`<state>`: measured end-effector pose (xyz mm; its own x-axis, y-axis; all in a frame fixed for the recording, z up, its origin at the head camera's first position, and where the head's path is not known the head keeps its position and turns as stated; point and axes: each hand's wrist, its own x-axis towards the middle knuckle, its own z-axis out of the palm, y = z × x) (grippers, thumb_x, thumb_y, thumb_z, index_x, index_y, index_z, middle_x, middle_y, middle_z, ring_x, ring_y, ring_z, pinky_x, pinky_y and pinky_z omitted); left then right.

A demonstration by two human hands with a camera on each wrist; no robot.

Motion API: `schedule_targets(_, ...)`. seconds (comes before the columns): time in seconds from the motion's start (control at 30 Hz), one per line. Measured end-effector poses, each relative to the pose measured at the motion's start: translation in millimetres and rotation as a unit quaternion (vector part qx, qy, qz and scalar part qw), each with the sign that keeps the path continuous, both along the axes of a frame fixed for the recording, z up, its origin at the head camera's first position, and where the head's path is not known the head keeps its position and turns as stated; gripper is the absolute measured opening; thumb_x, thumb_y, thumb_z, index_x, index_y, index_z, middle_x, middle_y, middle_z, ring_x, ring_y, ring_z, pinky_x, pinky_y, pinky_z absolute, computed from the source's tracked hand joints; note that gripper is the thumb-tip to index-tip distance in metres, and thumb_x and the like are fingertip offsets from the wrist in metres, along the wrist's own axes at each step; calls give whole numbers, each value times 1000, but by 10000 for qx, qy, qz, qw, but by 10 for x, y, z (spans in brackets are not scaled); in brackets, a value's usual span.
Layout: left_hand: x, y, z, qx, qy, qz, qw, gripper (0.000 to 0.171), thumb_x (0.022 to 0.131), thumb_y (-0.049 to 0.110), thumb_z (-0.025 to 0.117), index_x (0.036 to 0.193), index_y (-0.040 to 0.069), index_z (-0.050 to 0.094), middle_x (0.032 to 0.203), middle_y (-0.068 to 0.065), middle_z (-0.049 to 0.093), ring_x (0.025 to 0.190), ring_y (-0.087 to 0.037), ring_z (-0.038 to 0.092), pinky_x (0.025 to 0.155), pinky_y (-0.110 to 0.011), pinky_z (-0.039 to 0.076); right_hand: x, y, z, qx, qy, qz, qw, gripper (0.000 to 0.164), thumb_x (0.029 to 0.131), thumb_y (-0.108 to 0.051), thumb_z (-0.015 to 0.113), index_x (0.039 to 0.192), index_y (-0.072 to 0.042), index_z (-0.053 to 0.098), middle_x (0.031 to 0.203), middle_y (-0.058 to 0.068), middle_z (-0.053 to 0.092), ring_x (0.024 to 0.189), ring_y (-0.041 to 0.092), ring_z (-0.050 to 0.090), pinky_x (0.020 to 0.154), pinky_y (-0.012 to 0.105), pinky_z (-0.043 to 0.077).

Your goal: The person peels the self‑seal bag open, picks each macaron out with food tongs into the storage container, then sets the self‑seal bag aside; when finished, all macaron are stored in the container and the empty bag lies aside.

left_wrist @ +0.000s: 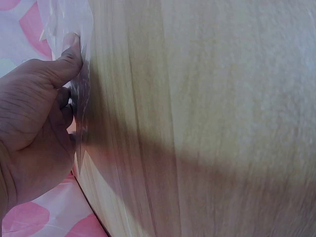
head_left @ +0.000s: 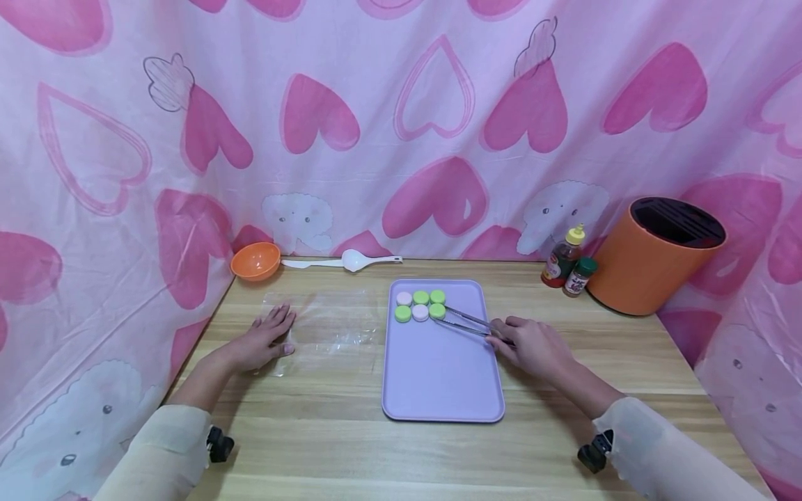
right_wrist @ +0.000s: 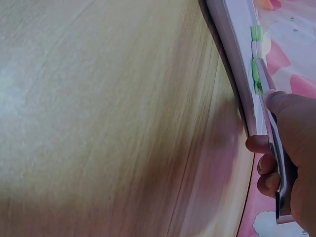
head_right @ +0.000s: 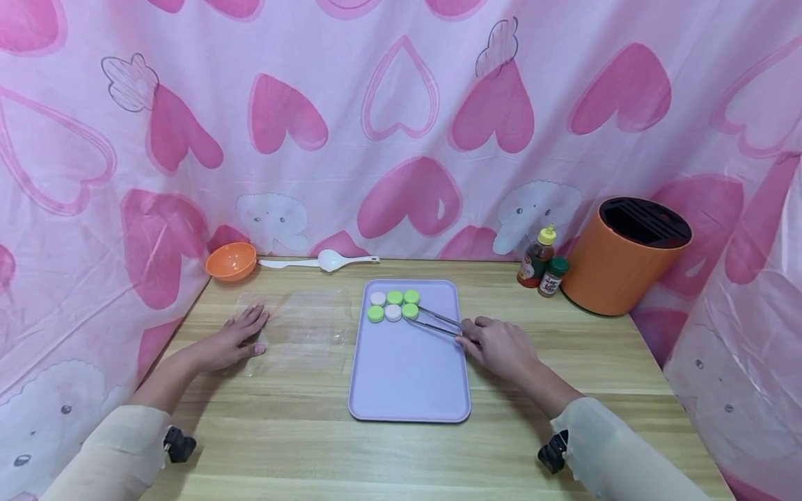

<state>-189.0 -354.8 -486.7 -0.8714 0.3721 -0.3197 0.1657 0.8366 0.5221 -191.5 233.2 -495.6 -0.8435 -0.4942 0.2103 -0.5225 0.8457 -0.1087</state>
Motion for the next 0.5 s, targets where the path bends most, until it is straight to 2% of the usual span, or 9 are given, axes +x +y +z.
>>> schedule_targets(0.3,-5,13,-6,-2,-12,3,10000,87,112,39,65,174,-1,19,183,-32,-1,169,-57,-7,134,-78,-6,37,34,30,-102,-143,-182,9997,44,101,-43,81,135,-15,80,78,-4,61,60,9,48,52,26,42)
schedule_targets(0.5,-2,12,-14,13,6,13,10000,88,111,38,65,174,-2,19,183,-32,-1,169,-58,-7,133,-78,-6,76,128,24,-224,-92,-338,9991,49,100,-44,83,138,-13,79,82,-1,67,63,10,51,56,26,46)
